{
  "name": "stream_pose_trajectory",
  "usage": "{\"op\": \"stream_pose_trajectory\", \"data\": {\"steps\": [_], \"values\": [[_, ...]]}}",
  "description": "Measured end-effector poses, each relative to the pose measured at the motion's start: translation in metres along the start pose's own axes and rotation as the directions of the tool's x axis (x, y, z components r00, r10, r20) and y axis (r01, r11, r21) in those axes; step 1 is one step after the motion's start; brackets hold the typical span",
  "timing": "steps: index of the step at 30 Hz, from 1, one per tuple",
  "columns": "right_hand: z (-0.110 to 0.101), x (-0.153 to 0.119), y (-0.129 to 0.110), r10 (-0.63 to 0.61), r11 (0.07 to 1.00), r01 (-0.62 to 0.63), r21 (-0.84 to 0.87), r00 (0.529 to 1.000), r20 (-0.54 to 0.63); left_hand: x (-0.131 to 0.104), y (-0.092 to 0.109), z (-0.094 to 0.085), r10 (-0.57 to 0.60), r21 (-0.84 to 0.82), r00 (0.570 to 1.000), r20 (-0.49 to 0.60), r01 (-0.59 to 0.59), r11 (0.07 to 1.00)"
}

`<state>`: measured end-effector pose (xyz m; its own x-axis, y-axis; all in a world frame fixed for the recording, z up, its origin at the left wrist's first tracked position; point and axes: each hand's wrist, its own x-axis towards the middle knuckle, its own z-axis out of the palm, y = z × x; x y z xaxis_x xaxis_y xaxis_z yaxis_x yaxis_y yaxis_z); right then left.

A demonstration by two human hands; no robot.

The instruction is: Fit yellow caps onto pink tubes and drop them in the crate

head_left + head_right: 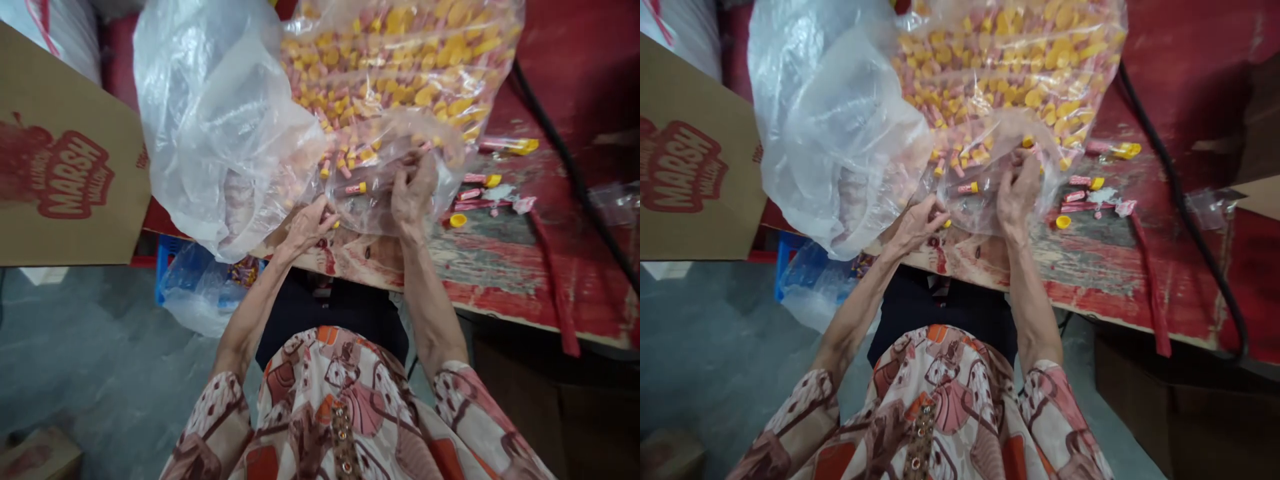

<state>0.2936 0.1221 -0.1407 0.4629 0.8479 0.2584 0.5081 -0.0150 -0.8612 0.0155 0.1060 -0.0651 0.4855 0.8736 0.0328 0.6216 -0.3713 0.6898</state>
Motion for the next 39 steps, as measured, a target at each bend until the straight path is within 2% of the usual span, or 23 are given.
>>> {"op": "stream_pose_trajectory", "data": {"steps": [2, 4, 6, 8, 12, 17, 19, 22, 25, 28, 32, 34, 36, 37, 39], "values": [[0.01, 0.012, -0.006, -0.066, 0.992, 0.07, -0.104, 0.997, 0.04, -0.005, 0.003, -0.005, -0.018, -0.032, 0.999, -0.027, 0.017, 0.999], [0.017, 0.018, -0.014, -0.116, 0.981, 0.137, -0.137, 0.982, 0.149, -0.013, 0.007, -0.006, 0.002, -0.008, 0.997, -0.083, -0.002, 1.0], [0.02, 0.018, -0.017, -0.157, 0.968, 0.203, -0.146, 0.949, 0.275, -0.021, 0.01, -0.004, 0.042, 0.061, 0.99, -0.134, -0.034, 0.998], [0.019, 0.017, -0.018, -0.151, 0.965, 0.208, -0.159, 0.938, 0.313, -0.027, 0.011, -0.001, 0.088, 0.152, 0.987, -0.134, -0.067, 0.986], [0.015, 0.018, -0.015, -0.075, 0.966, 0.136, -0.22, 0.961, 0.266, -0.033, 0.016, 0.004, 0.164, 0.234, 0.984, -0.075, -0.143, 0.962], [0.001, 0.016, -0.023, -0.055, 0.982, 0.083, -0.172, 0.985, 0.165, -0.041, 0.022, 0.021, 0.213, 0.206, 0.949, -0.233, -0.166, 0.964], [-0.01, 0.008, -0.031, -0.088, 0.99, 0.1, -0.103, 0.989, 0.117, -0.043, 0.021, 0.031, 0.209, 0.194, 0.941, -0.264, -0.161, 0.968], [-0.023, -0.011, -0.044, -0.121, 0.985, 0.118, 0.127, 0.993, 0.017, -0.045, 0.017, 0.039, 0.166, 0.158, 0.959, -0.23, -0.132, 0.979], [-0.023, -0.034, -0.056, -0.166, 0.954, 0.148, 0.259, 0.985, 0.05, -0.047, 0.016, 0.035, 0.138, 0.13, 0.968, -0.209, -0.113, 0.985], [-0.014, -0.054, -0.062, -0.295, 0.941, 0.257, 0.22, 0.942, 0.161, -0.054, 0.018, 0.032, 0.104, 0.121, 0.956, -0.274, -0.073, 0.99], [-0.001, -0.068, -0.059, -0.436, 0.9, 0.406, 0.161, 0.83, 0.347, -0.073, 0.013, 0.039, 0.117, 0.093, 0.935, -0.334, -0.091, 0.991], [0.003, -0.07, -0.055, -0.448, 0.891, 0.437, 0.12, 0.808, 0.384, -0.078, 0.004, 0.032, 0.1, 0.075, 0.934, -0.343, -0.078, 0.994], [0.004, -0.07, -0.051, -0.448, 0.89, 0.446, 0.098, 0.814, 0.369, -0.072, -0.011, 0.01, 0.008, 0.054, 0.907, -0.422, 0.017, 0.998], [0.005, -0.07, -0.05, -0.448, 0.891, 0.445, 0.095, 0.819, 0.359, -0.064, -0.021, -0.007, -0.06, 0.035, 0.872, -0.486, 0.088, 0.995], [0.005, -0.07, -0.049, -0.441, 0.894, 0.438, 0.094, 0.824, 0.355, -0.042, -0.043, -0.046, -0.21, -0.027, 0.768, -0.605, 0.244, 0.969]]}}
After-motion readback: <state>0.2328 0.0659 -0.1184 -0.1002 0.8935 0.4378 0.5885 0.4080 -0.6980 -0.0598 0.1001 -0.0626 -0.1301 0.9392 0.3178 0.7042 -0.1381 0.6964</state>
